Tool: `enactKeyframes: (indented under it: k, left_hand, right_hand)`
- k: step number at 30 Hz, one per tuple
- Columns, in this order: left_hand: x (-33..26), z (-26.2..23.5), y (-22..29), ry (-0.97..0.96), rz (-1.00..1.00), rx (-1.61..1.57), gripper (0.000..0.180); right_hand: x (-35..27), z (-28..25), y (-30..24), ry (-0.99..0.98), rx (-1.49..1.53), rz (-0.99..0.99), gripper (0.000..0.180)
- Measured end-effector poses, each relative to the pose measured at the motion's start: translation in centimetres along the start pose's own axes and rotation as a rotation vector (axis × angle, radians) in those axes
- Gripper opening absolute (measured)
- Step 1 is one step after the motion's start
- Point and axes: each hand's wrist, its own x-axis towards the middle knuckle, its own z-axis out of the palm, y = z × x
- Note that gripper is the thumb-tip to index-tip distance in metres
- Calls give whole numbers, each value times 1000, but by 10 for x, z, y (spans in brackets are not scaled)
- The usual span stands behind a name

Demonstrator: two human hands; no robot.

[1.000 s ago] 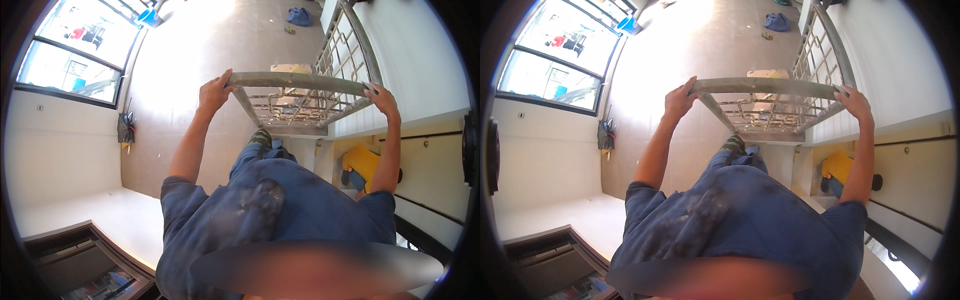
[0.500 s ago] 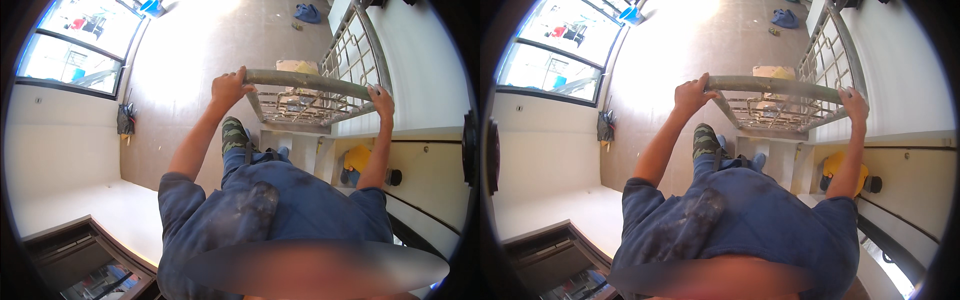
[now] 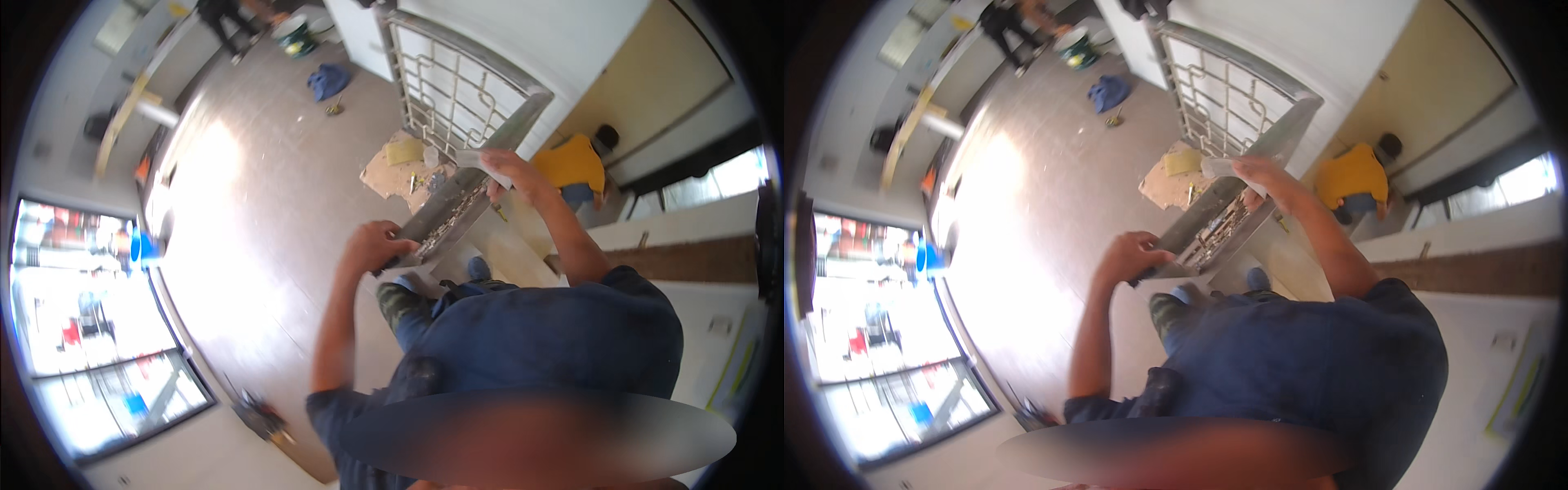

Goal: The person cleans a metal railing using a cloth and a small tool. They wipe the railing surface and scrape residue from the tool onto a cardboard piece placed on the floor.

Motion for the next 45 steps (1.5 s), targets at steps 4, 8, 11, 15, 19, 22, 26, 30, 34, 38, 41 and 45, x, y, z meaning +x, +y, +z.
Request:
enactKeyframes:
  k: [4,8,11,15,19,22,26,30,34,38,41,45]
  left_hand:
    - [36,-8,-14,-279,160,-134,70]
    - [53,-15,-10,-514,150,-189,70]
    - [47,-14,-4,-486,131,-186,68]
    - [30,-7,1,-352,118,-140,68]
    - [21,3,11,-187,118,94,76]
    - [20,5,16,-209,-28,151,83]
    - [29,1,17,-264,-17,40,83]
    - [41,-3,15,-325,15,41,83]
    - [48,-2,15,-338,63,40,85]
    - [50,-2,14,-348,59,33,88]
    - [52,-1,14,-401,-59,-60,89]
    - [52,-1,16,-426,-73,-193,83]
  right_hand:
    - [-53,51,27,386,583,130,49]
    - [-98,71,51,546,454,142,63]
    - [-93,46,63,687,21,107,75]
    - [-33,-18,66,941,-826,-294,75]
    - [29,-76,49,999,-997,-196,71]
    - [67,-115,39,854,-1133,33,74]
    - [115,-166,39,1191,-541,-178,73]
    - [129,-171,48,964,9,30,67]
    - [125,-141,41,955,-224,141,70]
    - [112,-102,54,1182,-666,-78,61]
    - [81,-90,80,872,194,-203,48]
    - [4,-33,109,471,532,-84,48]
